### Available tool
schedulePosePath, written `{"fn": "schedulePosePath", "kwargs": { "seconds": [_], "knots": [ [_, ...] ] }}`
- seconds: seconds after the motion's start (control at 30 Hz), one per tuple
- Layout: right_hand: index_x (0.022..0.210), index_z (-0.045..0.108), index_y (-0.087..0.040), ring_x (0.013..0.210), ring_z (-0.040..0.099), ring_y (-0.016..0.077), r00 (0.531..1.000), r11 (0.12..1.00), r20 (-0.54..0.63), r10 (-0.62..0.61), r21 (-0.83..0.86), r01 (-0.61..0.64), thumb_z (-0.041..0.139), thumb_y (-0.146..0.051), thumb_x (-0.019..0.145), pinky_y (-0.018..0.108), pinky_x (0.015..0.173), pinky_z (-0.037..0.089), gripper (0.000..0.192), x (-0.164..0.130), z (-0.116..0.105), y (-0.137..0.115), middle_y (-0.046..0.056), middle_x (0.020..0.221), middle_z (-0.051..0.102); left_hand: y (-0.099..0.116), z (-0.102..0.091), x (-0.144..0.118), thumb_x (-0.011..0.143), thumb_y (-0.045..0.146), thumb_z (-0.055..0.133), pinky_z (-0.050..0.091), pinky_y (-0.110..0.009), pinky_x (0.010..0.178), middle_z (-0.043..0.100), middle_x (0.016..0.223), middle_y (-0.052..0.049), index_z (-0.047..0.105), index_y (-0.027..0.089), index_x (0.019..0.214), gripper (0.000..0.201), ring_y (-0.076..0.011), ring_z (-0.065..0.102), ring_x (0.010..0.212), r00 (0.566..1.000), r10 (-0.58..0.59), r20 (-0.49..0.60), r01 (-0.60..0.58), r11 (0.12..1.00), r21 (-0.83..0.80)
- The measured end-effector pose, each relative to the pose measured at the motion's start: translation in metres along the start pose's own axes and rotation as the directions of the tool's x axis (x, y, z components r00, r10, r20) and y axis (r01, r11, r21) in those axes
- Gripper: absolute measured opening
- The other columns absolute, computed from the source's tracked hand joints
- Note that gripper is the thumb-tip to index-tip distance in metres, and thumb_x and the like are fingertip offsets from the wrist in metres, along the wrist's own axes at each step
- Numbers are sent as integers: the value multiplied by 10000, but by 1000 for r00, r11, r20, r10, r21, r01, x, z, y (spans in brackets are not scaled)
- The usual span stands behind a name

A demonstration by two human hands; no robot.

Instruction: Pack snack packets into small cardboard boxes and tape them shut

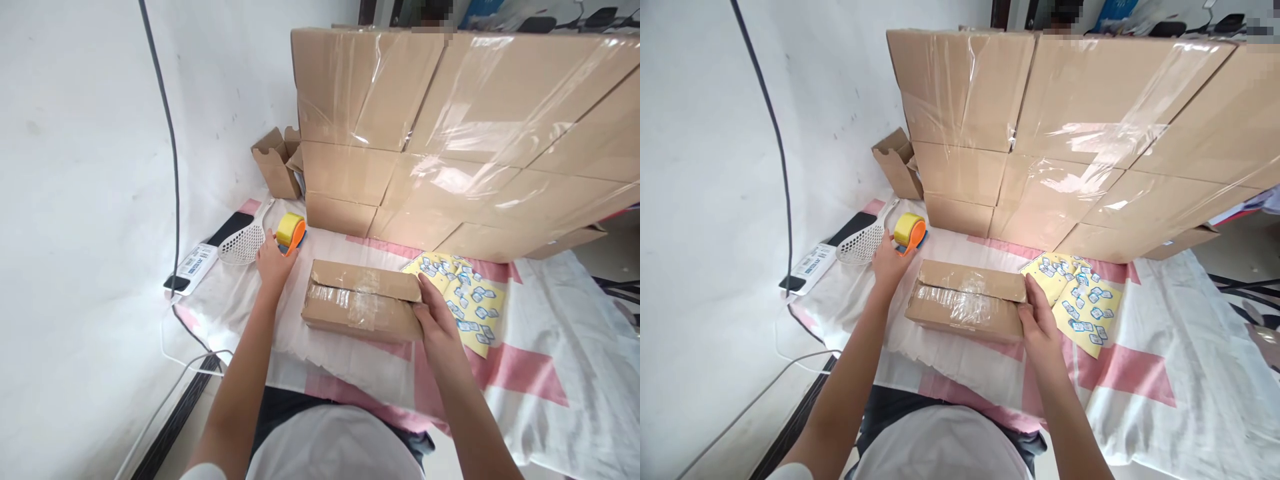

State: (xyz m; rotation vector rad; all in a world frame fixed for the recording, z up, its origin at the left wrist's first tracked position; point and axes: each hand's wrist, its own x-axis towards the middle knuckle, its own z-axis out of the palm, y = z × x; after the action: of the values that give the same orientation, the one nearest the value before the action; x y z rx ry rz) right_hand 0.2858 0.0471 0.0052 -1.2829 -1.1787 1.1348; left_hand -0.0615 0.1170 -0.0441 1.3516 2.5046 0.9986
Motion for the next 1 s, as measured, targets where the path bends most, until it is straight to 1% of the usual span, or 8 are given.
{"fn": "schedulePosePath", "kwargs": {
  "seconds": [0.2, 0.33, 0.53, 0.67, 0.73, 0.83, 0.93, 1.0],
  "knots": [
    [1401, 613, -341, 1421, 527, 291, 992, 992, -42, -119, -57, 116, 702, -418, 902, 554, 1190, 417, 512, 2, 0, -9, 71, 1542, 549, 2, -1, 8, 831, 425, 718, 336, -555, 1156, 506, 1537, -218, 247, 164, 1592, 932, -388, 475, 1423, 1000, 27, 3, -27, 1000, 1],
    [1381, 636, -302, 1416, 531, 297, 945, 946, -135, -299, -173, 275, 689, -403, 930, 561, 1170, 442, 466, -11, 3, -21, 99, 1516, 571, 8, -7, 16, 817, 423, 725, 362, -562, 1134, 536, 1509, -210, 247, 180, 1589, 939, -387, 512, 1387, 1000, 31, 6, -31, 1000, 7],
    [1249, 696, -244, 1380, 562, 317, 773, 741, -114, -624, -400, 540, 681, -239, 925, 622, 1156, 425, 324, -23, 2, -31, 126, 1448, 621, 12, -7, 29, 798, 406, 731, 488, -505, 970, 601, 1382, -229, 387, 154, 1495, 818, -392, 628, 1200, 998, 24, 64, -22, 999, -37],
    [1190, 708, -235, 1272, 630, 312, 532, 477, -18, -847, -468, 744, 688, -39, 823, 575, 1089, 489, 416, -37, -2, -37, 102, 1297, 692, 12, -13, 23, 776, 376, 738, 511, -451, 925, 654, 1211, -172, 585, 159, 1224, 520, -338, 648, 1100, 997, 71, 13, -70, 996, -61],
    [1141, 707, -213, 1192, 659, 289, 470, 398, 146, -870, -355, 846, 660, 8, 795, 490, 995, 555, 413, -49, 6, -40, 91, 1152, 721, 10, -24, 10, 765, 380, 748, 516, -438, 931, 656, 1164, -142, 597, 171, 1177, 486, -313, 641, 1087, 996, 82, -27, -83, 994, -69],
    [1138, 683, -190, 1073, 690, 237, 515, 578, 438, -737, 14, 816, 594, -20, 854, 388, 876, 600, 342, -67, 39, -42, 96, 1054, 725, 5, -55, -23, 757, 405, 763, 552, -393, 885, 652, 1142, -99, 585, 195, 1207, 528, -264, 644, 1047, 990, 84, -113, -98, 987, -127],
    [1243, 667, -243, 1117, 691, 211, 594, 843, 615, -518, 249, 477, 539, -137, 974, 392, 971, 579, 316, -72, 91, -35, 90, 1182, 729, -1, -92, -67, 743, 465, 786, 585, -316, 699, 650, 1084, -56, 587, 210, 1240, 593, -188, 662, 838, 978, 13, -210, -67, 966, -251],
    [1324, 646, -291, 1255, 642, 221, 639, 918, 667, -384, 351, 185, 512, -272, 1032, 434, 1098, 513, 322, -68, 129, -29, 77, 1336, 685, -5, -112, -94, 731, 477, 803, 588, -290, 638, 641, 1072, -43, 590, 205, 1251, 624, -152, 646, 754, 962, -39, -269, -41, 958, -285]
  ]
}}
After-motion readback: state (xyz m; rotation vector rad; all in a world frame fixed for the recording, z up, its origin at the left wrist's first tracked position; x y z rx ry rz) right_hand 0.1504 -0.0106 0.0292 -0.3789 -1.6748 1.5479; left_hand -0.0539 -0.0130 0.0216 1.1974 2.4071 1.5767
